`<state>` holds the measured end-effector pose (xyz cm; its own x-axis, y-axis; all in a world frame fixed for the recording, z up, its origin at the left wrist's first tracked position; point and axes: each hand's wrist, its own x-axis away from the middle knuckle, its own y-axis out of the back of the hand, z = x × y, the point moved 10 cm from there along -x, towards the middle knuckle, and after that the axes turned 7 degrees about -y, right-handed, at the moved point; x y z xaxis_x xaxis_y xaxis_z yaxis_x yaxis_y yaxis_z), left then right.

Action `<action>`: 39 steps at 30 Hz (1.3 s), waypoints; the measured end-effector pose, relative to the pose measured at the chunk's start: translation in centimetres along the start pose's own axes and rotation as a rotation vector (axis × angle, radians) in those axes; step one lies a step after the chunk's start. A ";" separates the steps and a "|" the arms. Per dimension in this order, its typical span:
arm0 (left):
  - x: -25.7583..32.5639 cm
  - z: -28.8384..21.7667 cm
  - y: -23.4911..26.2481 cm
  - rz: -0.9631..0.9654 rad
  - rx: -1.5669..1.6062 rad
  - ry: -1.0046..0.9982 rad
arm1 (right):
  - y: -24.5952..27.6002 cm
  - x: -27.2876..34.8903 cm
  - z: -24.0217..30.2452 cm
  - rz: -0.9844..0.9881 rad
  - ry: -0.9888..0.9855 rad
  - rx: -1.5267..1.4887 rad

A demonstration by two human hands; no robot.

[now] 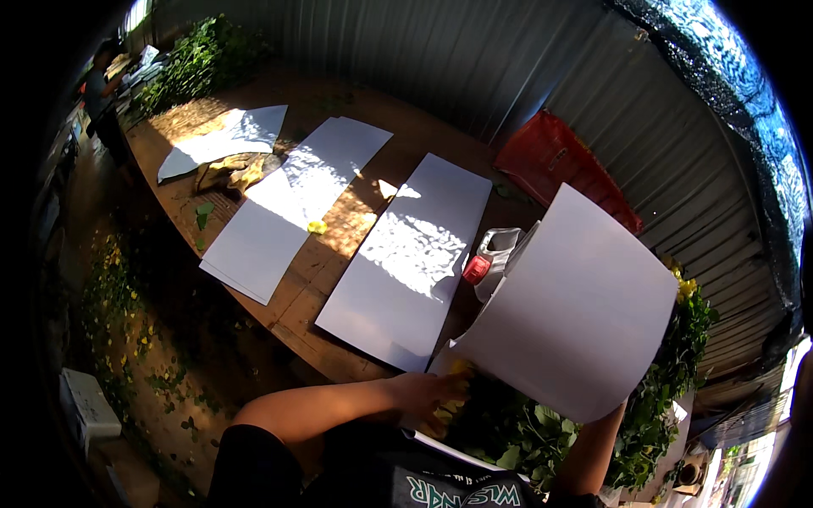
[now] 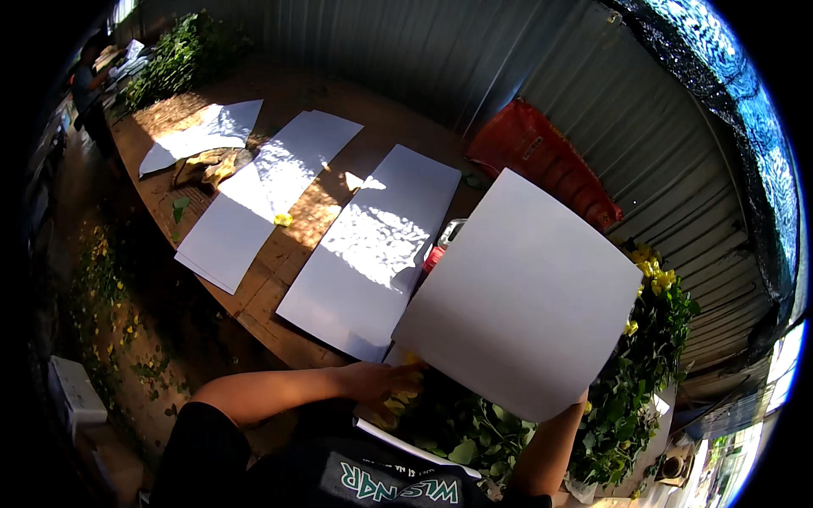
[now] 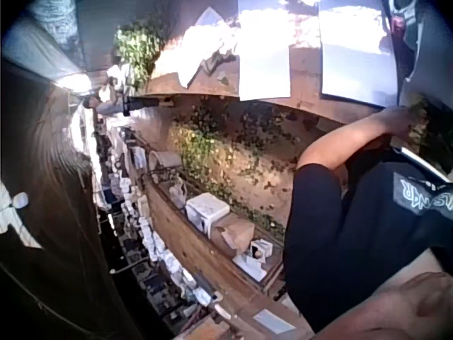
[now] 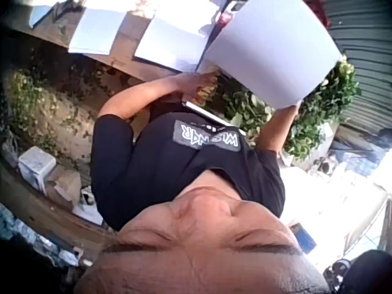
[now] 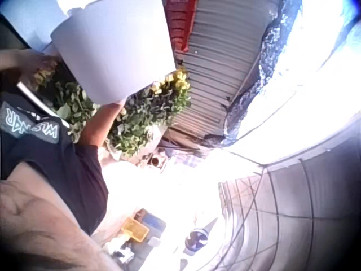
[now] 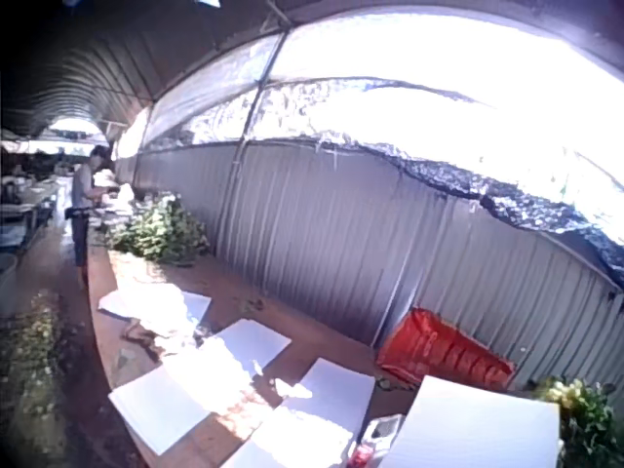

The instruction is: The person carries a large bunch of yellow roses to a wooden table, places them down, and then repeatedly picks individual roses to arrange them inside a white box lined with paper. The person folds the paper around the roses as they place them into the box.

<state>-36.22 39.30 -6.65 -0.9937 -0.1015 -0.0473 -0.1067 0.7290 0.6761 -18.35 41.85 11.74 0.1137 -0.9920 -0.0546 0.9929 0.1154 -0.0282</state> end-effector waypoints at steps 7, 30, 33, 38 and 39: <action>-0.7 0.2 -2.9 -0.169 0.110 -0.138 | -13.5 1.5 -13.4 0.689 -0.391 0.848; 1.8 1.4 9.7 -0.895 0.141 0.170 | -9.2 3.6 -14.3 0.215 0.150 1.438; -5.2 -5.4 4.2 0.038 0.572 0.214 | -8.5 3.1 -14.7 0.203 0.154 1.450; -7.0 -9.3 -2.0 0.769 -0.004 0.098 | -7.5 2.8 -14.8 0.156 0.138 1.385; -6.8 -8.8 -3.1 0.816 -0.123 0.108 | -7.2 2.6 -14.8 0.150 0.151 1.349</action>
<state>-28.81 31.76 -1.91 -0.7478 0.3578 0.5593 0.6567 0.5232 0.5432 -25.72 39.24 -2.93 0.3038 -0.9493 -0.0810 0.2429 -0.0050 0.9700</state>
